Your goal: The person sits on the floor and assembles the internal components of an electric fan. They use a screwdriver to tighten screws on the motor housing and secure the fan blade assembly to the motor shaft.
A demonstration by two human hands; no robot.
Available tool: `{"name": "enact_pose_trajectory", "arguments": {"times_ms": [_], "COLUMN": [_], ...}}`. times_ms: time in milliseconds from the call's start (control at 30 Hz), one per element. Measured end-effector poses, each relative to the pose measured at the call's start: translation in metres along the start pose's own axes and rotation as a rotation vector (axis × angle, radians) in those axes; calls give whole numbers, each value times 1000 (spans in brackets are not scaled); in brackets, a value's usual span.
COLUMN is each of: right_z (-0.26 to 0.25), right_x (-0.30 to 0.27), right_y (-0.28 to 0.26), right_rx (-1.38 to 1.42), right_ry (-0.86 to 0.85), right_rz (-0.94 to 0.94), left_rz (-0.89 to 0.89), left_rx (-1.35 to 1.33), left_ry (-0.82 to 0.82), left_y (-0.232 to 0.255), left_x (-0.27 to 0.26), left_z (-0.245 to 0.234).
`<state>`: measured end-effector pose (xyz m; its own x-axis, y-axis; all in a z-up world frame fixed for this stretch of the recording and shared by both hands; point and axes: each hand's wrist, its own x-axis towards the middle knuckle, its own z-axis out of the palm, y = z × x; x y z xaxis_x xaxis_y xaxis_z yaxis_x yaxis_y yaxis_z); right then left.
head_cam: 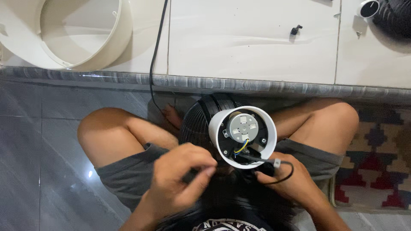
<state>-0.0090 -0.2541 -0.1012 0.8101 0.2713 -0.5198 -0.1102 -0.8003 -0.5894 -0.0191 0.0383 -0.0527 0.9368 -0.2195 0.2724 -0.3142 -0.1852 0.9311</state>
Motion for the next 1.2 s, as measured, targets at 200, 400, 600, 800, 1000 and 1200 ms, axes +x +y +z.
{"name": "enact_pose_trajectory", "arguments": {"times_ms": [200,400,600,800,1000,1200], "right_z": [-30,-59,-82,-96,-96,-94], "right_x": [-34,-50,-57,-54,-47,-44], "right_y": [-12,-22,-30,-34,-41,-52], "right_rx": [65,76,-116,-188,-135,-201], "right_ry": [-171,-111,-186,-40,-100,-181], "right_rz": [128,-222,-173,-279,-120,-14], "left_rz": [42,79,56,-522,-227,-114], "left_rx": [-36,-40,-117,-246,-601,-623], "left_ry": [-346,-406,-340,-204,-573,-784], "left_y": [7,18,26,33,19,13], "left_x": [-8,-5,-12,-40,-50,-27], "left_z": [17,35,45,55,34,16]}}
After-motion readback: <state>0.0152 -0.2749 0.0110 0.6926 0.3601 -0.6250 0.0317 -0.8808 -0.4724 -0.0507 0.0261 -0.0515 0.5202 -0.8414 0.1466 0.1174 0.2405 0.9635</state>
